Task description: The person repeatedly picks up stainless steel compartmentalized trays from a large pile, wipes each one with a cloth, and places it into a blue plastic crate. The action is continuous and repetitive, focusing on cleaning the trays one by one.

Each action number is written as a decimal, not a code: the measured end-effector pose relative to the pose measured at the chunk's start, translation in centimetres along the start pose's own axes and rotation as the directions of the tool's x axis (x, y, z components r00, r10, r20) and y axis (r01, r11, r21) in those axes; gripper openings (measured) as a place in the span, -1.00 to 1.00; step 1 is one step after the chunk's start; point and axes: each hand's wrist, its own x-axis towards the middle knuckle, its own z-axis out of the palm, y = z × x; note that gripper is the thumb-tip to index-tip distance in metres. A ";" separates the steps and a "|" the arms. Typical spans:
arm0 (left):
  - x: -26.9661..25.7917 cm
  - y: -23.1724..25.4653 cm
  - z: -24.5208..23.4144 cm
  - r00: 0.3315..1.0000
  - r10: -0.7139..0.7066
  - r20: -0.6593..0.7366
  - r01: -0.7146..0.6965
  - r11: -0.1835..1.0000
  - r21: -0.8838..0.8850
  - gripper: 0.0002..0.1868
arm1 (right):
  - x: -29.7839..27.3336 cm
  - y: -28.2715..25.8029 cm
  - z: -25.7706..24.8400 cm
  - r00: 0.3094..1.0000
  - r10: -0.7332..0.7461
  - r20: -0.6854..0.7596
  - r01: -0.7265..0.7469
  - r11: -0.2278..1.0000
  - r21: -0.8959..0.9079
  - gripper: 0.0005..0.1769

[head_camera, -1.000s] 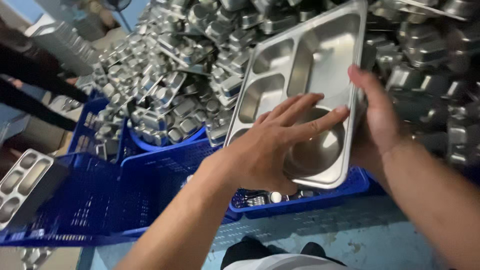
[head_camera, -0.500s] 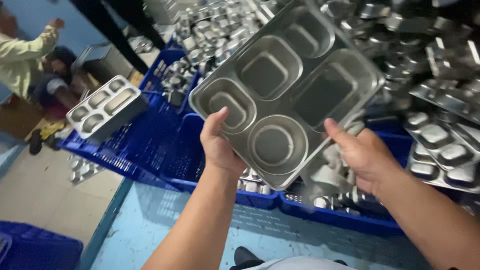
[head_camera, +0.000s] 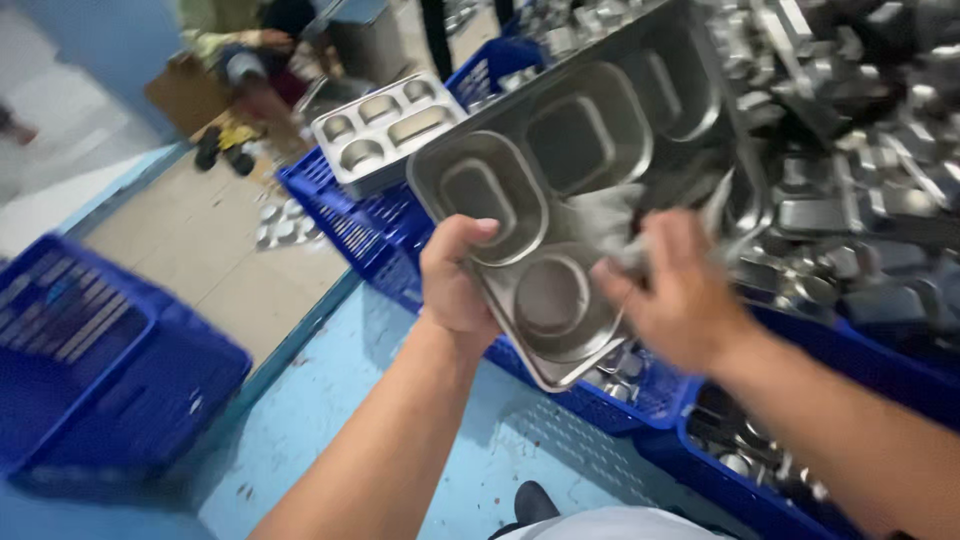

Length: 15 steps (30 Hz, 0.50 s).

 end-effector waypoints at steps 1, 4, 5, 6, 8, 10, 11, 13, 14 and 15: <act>0.0 -0.1 -0.1 0.987 0.116 -0.112 -0.105 0.989 0.102 -0.49 | 2.8 0.0 -0.7 0.996 0.046 -0.075 -0.050 0.998 -0.045 -0.05; -0.1 -0.9 -0.5 0.896 0.348 -0.275 -0.274 0.922 0.273 -0.55 | 4.7 -1.7 0.7 0.940 0.332 0.075 -0.339 0.897 0.283 -0.07; 0.1 -0.4 -0.5 0.915 0.336 -0.222 -0.291 0.933 0.213 -0.57 | 4.7 -2.2 0.9 0.881 0.425 0.207 -0.472 0.774 0.422 -0.10; 0.3 0.1 -0.4 0.930 0.327 -0.166 -0.303 0.941 0.153 -0.58 | 4.0 -2.4 1.0 0.970 0.189 0.152 -0.234 0.896 0.377 -0.10; -0.6 1.5 -1.0 0.964 0.211 -0.160 -0.212 0.977 0.013 -0.54 | 2.0 -2.1 1.5 0.941 -0.325 0.098 0.289 0.919 0.268 -0.09; -0.7 2.0 -1.5 0.957 0.211 -0.200 -0.207 0.977 0.044 -0.55 | 4.7 -1.7 1.8 0.978 -0.206 0.029 0.208 0.974 -0.089 -0.17; 0.1 1.9 -1.7 0.929 0.286 -0.236 -0.258 0.955 0.145 -0.57 | 6.3 -1.9 1.9 0.985 -0.170 -0.029 0.157 0.951 -0.267 -0.21; 1.7 2.1 -2.8 0.881 0.344 -0.325 -0.292 0.936 0.197 -0.59 | 8.0 -3.0 2.3 0.944 0.046 0.326 -0.190 0.885 0.424 -0.27; 2.6 2.4 -3.3 0.865 0.322 -0.384 -0.286 0.947 0.148 -0.58 | 8.5 -3.8 2.6 0.852 0.038 0.523 -0.422 0.641 0.641 -0.29; 3.3 2.8 -3.6 0.847 0.300 -0.438 -0.287 0.953 0.097 -0.55 | 8.4 -4.6 3.0 0.920 -0.058 0.389 -0.171 0.831 0.529 -0.26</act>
